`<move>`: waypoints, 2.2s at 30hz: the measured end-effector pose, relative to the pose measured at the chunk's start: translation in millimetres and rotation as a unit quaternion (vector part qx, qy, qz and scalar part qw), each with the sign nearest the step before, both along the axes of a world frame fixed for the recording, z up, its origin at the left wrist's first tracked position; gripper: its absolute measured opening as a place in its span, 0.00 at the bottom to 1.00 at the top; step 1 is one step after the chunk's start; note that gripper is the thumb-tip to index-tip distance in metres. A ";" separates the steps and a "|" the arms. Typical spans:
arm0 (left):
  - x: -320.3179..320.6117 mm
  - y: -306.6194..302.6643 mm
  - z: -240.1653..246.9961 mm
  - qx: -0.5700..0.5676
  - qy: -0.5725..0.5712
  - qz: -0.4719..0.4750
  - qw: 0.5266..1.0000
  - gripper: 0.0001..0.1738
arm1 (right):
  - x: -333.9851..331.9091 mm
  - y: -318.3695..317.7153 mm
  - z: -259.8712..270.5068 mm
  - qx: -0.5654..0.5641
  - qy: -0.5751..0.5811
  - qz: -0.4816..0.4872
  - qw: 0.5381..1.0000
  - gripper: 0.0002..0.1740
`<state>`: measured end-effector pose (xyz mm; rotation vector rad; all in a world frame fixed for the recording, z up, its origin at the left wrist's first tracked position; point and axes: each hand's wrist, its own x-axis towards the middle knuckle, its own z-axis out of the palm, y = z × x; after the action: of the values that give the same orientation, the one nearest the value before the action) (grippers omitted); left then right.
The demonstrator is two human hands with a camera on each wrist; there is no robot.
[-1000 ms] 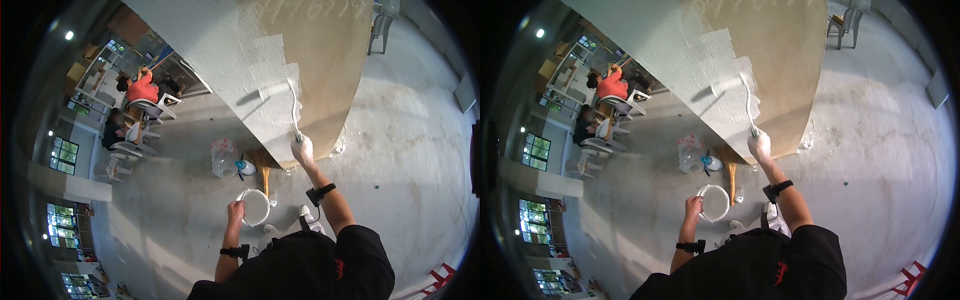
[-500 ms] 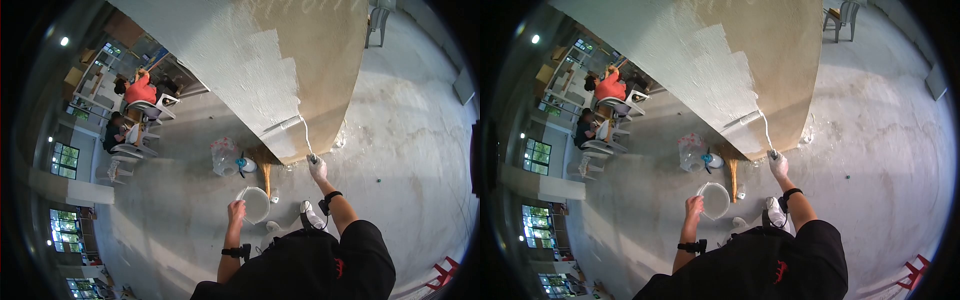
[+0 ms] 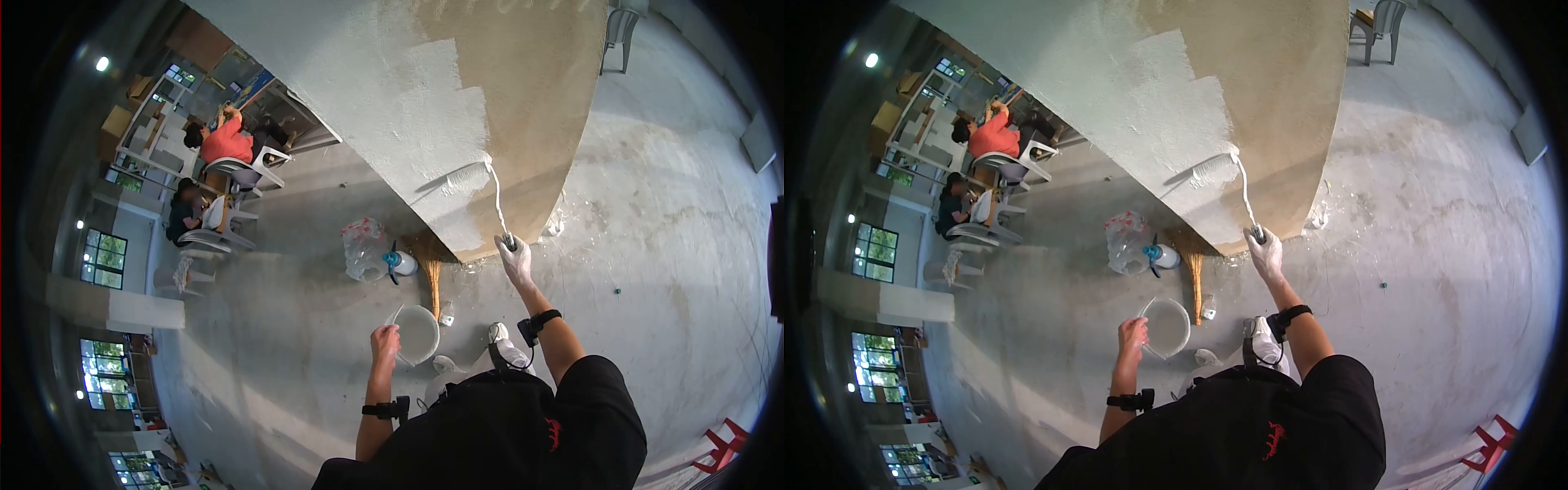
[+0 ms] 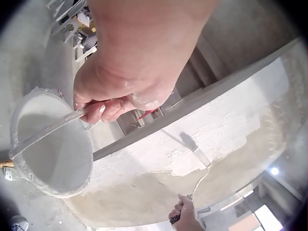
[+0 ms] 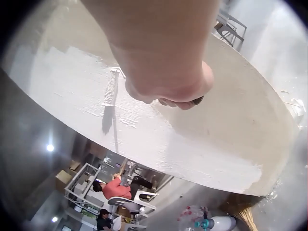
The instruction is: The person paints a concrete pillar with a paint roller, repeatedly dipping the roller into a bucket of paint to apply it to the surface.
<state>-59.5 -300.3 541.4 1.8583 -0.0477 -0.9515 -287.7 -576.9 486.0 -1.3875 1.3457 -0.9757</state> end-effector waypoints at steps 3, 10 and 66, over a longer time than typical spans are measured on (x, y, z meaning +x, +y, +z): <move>0.0 0.9 0.4 -0.005 0.002 0.003 1.000 0.07 | 4.2 -3.9 22.2 0.003 0.007 -0.007 1.000 0.21; 0.2 2.6 -0.8 -0.022 0.001 0.011 1.000 0.06 | 4.0 -28.6 23.2 0.042 0.021 -0.004 0.999 0.21; 93.3 27.7 -5.3 -0.066 -0.080 -0.113 0.988 0.08 | 8.9 -4.8 74.0 -0.288 0.100 -0.032 0.952 0.16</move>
<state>33.9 -272.6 536.2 1.8283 -0.4162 -0.9268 -278.8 -581.8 560.0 -1.9305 1.3098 -1.3728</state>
